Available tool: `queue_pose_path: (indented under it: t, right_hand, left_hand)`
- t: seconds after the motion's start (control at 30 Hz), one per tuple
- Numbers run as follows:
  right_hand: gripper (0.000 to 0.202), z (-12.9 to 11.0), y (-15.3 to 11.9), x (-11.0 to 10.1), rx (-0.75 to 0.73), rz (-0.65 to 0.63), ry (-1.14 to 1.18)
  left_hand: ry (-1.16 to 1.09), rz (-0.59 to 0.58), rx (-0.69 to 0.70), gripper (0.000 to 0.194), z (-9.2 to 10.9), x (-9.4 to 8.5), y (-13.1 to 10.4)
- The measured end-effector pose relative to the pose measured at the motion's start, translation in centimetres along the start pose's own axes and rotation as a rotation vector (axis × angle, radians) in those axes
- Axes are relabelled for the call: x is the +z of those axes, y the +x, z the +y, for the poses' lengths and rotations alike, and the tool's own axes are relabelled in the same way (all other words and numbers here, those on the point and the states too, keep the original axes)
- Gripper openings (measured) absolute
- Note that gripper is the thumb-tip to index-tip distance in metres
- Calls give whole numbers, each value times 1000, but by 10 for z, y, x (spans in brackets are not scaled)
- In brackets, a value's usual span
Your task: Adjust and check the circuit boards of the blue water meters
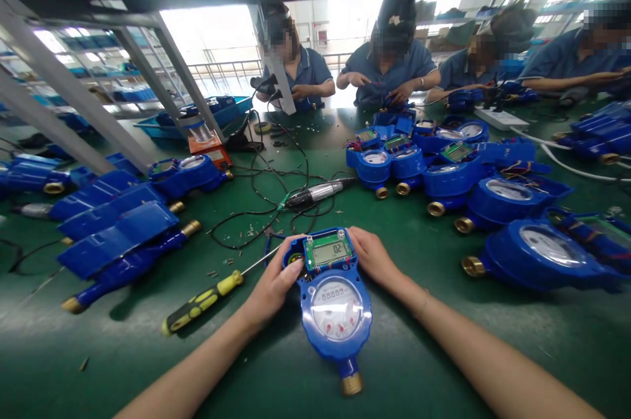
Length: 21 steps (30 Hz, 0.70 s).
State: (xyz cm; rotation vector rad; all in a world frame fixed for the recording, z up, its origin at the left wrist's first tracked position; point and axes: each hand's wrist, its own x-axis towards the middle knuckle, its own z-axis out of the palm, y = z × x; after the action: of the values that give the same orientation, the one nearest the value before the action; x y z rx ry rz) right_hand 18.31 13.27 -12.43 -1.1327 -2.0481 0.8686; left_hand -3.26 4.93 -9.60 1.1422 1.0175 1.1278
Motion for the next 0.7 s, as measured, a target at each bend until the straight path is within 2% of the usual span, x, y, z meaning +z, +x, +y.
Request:
queue_pose_path:
  t: [0.7]
  right_hand:
    - [42, -4, -1, -2, -8, -4, -9]
  left_hand:
    - [40, -16, 8, 50, 3, -1, 0]
